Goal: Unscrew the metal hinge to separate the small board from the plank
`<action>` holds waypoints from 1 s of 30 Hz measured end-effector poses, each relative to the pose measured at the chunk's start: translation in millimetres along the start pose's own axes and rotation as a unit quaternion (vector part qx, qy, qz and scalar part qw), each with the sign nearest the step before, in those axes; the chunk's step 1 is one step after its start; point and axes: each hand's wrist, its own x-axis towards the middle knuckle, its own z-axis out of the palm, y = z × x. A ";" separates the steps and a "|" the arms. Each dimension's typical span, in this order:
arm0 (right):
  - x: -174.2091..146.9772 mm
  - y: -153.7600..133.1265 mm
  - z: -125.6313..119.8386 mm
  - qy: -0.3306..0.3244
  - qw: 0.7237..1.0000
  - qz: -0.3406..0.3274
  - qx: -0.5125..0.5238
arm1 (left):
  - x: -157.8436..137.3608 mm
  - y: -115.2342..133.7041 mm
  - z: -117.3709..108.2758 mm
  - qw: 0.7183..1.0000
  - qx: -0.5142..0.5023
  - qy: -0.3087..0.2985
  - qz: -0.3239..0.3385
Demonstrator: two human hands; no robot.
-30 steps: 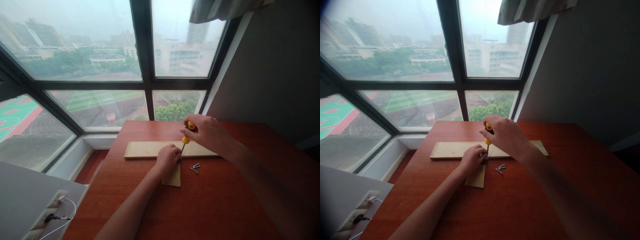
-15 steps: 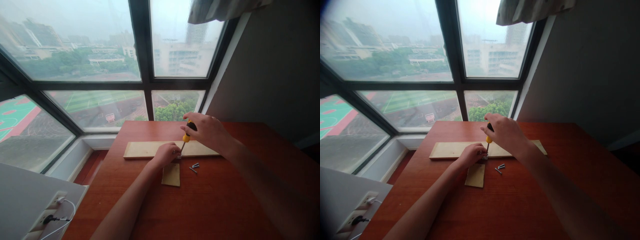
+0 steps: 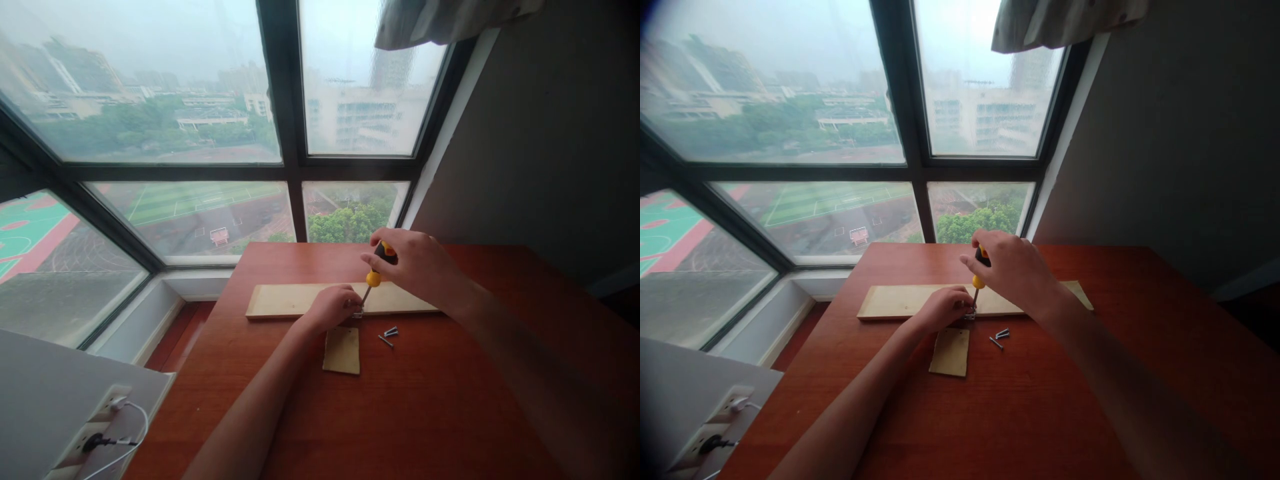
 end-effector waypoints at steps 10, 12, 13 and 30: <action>-2.7 -1.7 -2.3 -0.028 0.997 -0.038 0.061 | -1.2 0.7 3.3 1.000 -0.012 0.025 -0.011; -2.5 -2.0 -2.8 -0.012 1.000 -0.014 0.019 | -1.3 1.0 3.1 1.000 -0.011 0.023 -0.010; -2.3 -1.9 -2.7 -0.007 1.000 -0.004 0.004 | -1.3 1.1 3.0 1.000 -0.010 0.022 -0.009; -2.1 -2.9 -3.2 0.002 1.000 -0.017 0.014 | -0.5 1.9 3.0 1.000 -0.003 0.015 -0.007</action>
